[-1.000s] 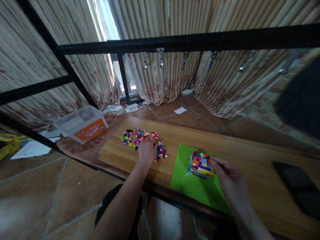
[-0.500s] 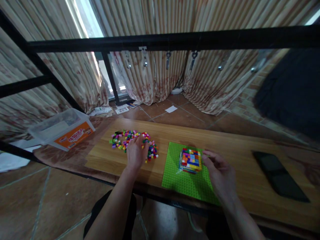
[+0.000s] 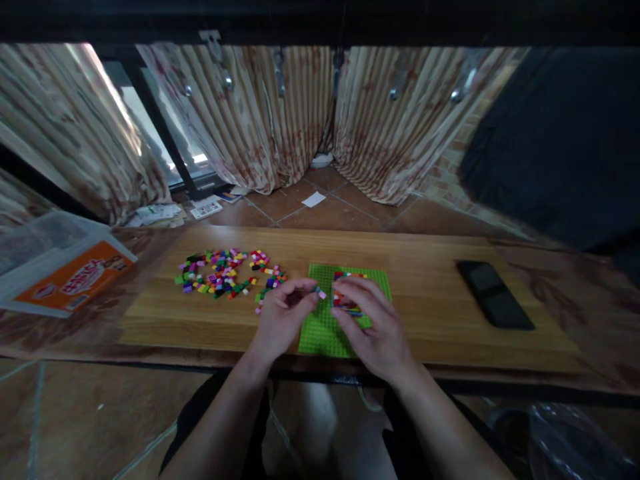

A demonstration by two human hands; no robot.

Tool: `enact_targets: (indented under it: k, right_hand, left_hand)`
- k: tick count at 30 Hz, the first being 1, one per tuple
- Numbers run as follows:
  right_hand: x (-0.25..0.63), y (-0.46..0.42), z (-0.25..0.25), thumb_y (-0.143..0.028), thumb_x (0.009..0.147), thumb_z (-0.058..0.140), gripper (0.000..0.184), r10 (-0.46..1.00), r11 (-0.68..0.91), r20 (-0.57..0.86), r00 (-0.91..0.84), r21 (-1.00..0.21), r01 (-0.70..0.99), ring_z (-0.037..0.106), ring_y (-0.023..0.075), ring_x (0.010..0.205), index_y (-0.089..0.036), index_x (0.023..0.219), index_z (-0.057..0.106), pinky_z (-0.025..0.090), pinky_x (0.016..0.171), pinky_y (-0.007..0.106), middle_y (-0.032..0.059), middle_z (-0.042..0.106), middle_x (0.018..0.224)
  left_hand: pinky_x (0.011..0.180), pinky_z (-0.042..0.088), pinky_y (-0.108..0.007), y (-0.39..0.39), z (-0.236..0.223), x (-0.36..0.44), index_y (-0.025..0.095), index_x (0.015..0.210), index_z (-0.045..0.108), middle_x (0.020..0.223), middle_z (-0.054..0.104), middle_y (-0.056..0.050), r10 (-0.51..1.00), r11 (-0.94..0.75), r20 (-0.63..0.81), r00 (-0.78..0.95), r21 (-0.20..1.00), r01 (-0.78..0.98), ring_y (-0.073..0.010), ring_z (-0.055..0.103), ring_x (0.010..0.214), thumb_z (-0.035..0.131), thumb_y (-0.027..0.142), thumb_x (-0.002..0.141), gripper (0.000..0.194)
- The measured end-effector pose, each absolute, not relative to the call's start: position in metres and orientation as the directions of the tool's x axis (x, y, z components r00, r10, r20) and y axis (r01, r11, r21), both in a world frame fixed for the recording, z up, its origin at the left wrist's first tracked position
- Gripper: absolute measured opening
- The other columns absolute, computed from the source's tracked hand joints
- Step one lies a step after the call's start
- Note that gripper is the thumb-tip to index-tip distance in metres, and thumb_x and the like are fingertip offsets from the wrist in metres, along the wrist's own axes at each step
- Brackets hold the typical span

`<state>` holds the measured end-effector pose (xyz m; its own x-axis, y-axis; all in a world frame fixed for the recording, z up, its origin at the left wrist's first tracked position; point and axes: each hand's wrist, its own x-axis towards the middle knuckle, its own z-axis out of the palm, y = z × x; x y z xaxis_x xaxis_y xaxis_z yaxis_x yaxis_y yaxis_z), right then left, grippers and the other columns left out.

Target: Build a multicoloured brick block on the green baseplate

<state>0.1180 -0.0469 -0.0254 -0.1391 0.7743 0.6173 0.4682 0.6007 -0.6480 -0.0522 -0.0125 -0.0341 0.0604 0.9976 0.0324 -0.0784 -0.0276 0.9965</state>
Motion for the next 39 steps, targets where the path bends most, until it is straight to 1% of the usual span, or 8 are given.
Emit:
enact_targets:
  k: [7, 11, 14, 18, 22, 29, 34, 39]
  right_hand:
    - [0.116, -0.044, -0.024, -0.02, 0.092, 0.055, 0.022, 0.779, 0.616, 0.592, -0.207, -0.662, 0.427, 0.066, 0.0175, 0.096, -0.029, 0.106, 0.068, 0.055, 0.085, 0.034, 0.0036, 0.07, 0.099]
    - [0.114, -0.045, -0.025, -0.024, 0.091, 0.057, 0.016, 0.844, 0.526, 0.523, -0.12, -0.76, 0.382, 0.067, 0.0169, 0.088, -0.027, 0.101, 0.069, 0.056, 0.077, 0.032, 0.0027, 0.071, 0.093]
    - [0.113, -0.045, -0.028, -0.027, 0.089, 0.059, 0.013, 0.9, 0.422, 0.436, -0.021, -0.855, 0.302, 0.067, 0.0142, 0.076, -0.026, 0.095, 0.07, 0.056, 0.068, 0.029, 0.0018, 0.071, 0.088]
    - [0.11, -0.046, -0.029, -0.031, 0.085, 0.064, 0.011, 0.951, 0.28, 0.297, 0.09, -0.946, 0.165, 0.064, 0.0114, 0.059, -0.024, 0.089, 0.071, 0.056, 0.057, 0.025, -0.0007, 0.07, 0.075]
    - [0.104, -0.046, -0.026, -0.034, 0.083, 0.066, 0.014, 0.971, 0.186, 0.19, 0.145, -0.982, 0.039, 0.062, 0.011, 0.054, -0.022, 0.087, 0.07, 0.056, 0.053, 0.025, -0.0021, 0.068, 0.065]
    - [0.101, -0.046, -0.032, -0.034, 0.086, 0.062, 0.013, 0.972, 0.214, 0.217, 0.087, -0.976, 0.046, 0.057, 0.0108, 0.06, -0.021, 0.082, 0.065, 0.049, 0.057, 0.024, -0.0014, 0.064, 0.07]
    - [0.1, -0.047, -0.03, -0.034, 0.088, 0.06, 0.015, 0.977, 0.208, 0.209, 0.037, -0.978, 0.031, 0.057, 0.011, 0.059, -0.021, 0.081, 0.063, 0.047, 0.058, 0.025, -0.0023, 0.061, 0.067]
    - [0.109, -0.046, -0.028, -0.033, 0.085, 0.064, 0.013, 0.983, 0.168, 0.166, 0.074, -0.985, -0.03, 0.058, 0.0104, 0.053, -0.02, 0.083, 0.067, 0.048, 0.056, 0.025, -0.004, 0.061, 0.059]
  left_hand:
    - [0.069, 0.05, -0.024, -0.021, -0.03, -0.046, 0.016, 0.088, 0.074, 0.08, 0.071, -0.002, 0.965, 0.124, -0.06, 0.254, 0.962, -0.242, -0.011, 0.061, 0.069, 0.076, 0.024, 0.07, 0.02]
    - [0.07, 0.05, -0.023, -0.024, -0.034, -0.041, 0.016, 0.086, 0.075, 0.079, 0.071, -0.002, 0.927, 0.328, -0.196, 0.32, 0.836, -0.441, -0.01, 0.062, 0.069, 0.078, 0.025, 0.067, 0.022]
    - [0.07, 0.05, -0.021, -0.026, -0.038, -0.034, 0.016, 0.084, 0.075, 0.077, 0.07, -0.002, 0.903, 0.412, -0.257, 0.344, 0.743, -0.527, -0.0086, 0.062, 0.068, 0.08, 0.024, 0.066, 0.021]
    - [0.069, 0.049, -0.02, -0.028, -0.04, -0.028, 0.015, 0.081, 0.074, 0.074, 0.069, -0.002, 0.908, 0.41, -0.254, 0.332, 0.698, -0.587, -0.0081, 0.061, 0.068, 0.078, 0.027, 0.069, 0.018]
    - [0.068, 0.049, -0.023, -0.029, -0.039, -0.027, 0.016, 0.086, 0.074, 0.075, 0.069, -0.002, 0.92, 0.38, -0.218, 0.327, 0.702, -0.602, -0.0098, 0.061, 0.068, 0.079, 0.03, 0.068, 0.023]
    - [0.065, 0.045, -0.022, -0.03, -0.042, -0.024, 0.017, 0.078, 0.074, 0.075, 0.067, 0.0, 0.963, 0.261, -0.18, 0.202, 0.811, -0.524, -0.0079, 0.056, 0.066, 0.082, 0.025, 0.064, 0.018]
    - [0.058, 0.04, -0.021, -0.027, -0.04, -0.027, 0.015, 0.075, 0.074, 0.066, 0.064, 0.001, 0.962, 0.253, -0.162, 0.219, 0.827, -0.502, -0.0065, 0.05, 0.059, 0.083, 0.027, 0.063, 0.019]
    - [0.057, 0.038, -0.02, -0.027, -0.034, -0.031, 0.014, 0.075, 0.075, 0.065, 0.064, 0.0, 0.945, 0.295, -0.166, 0.283, 0.807, -0.511, -0.006, 0.05, 0.058, 0.085, 0.028, 0.061, 0.023]
